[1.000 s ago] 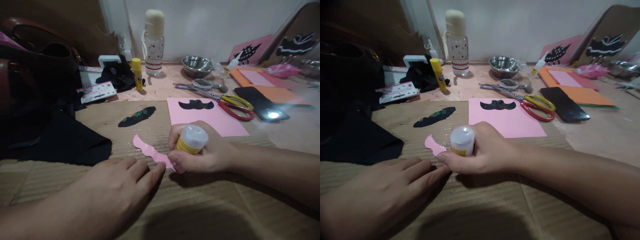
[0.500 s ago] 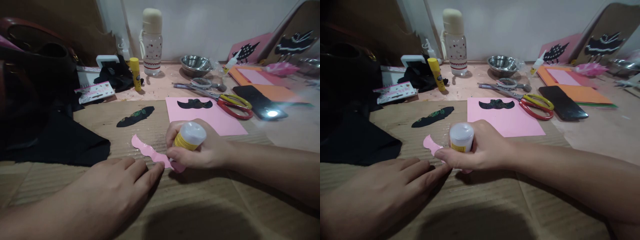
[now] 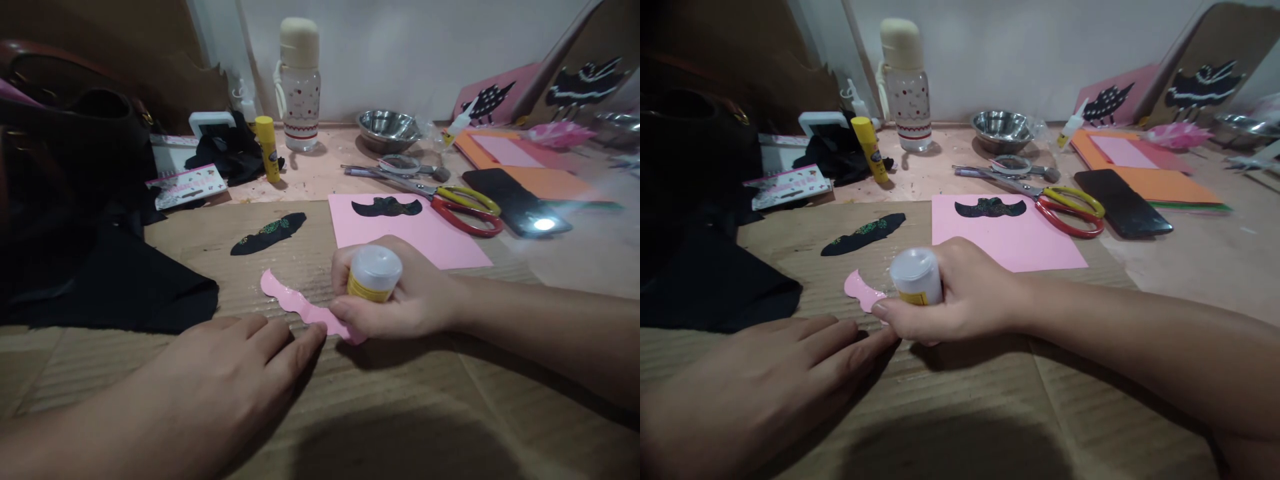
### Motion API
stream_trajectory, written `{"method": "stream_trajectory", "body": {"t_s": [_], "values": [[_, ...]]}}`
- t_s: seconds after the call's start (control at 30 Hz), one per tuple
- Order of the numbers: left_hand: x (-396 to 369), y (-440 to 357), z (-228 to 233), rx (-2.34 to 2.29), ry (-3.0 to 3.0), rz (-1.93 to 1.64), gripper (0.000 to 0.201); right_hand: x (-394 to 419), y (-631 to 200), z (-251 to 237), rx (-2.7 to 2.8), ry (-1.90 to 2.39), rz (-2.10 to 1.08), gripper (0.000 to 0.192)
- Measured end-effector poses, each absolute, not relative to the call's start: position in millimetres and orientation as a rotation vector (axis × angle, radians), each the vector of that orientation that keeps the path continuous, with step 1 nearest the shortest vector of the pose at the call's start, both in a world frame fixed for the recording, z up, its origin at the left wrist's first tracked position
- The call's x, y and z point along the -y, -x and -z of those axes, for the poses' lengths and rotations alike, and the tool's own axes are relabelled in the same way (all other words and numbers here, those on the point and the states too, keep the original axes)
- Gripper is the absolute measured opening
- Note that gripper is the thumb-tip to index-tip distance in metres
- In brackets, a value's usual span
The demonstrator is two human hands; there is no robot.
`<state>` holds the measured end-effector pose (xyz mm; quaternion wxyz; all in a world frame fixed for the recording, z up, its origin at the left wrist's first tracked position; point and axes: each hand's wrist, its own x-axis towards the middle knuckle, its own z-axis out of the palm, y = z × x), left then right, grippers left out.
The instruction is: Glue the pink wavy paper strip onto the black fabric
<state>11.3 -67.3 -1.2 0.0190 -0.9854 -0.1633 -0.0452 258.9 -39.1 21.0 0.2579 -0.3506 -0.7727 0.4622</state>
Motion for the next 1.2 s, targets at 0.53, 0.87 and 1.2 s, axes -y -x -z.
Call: {"method": "stream_trajectory", "body": {"t_s": [0.53, 0.87, 1.2], "values": [[66, -12, 0, 0.509, 3.046, 0.155, 0.058, 34, -264, -21, 2.245, 0.855, -1.186, 0.035], [67, -8, 2, 0.499, 3.031, 0.103, 0.058, 27, -271, -24, 2.07, 0.906, -1.297, 0.035], [66, -11, 0, 0.508, 3.031, 0.139, 0.054, 24, -270, -17, 1.536, 0.842, -1.502, 0.043]]}}
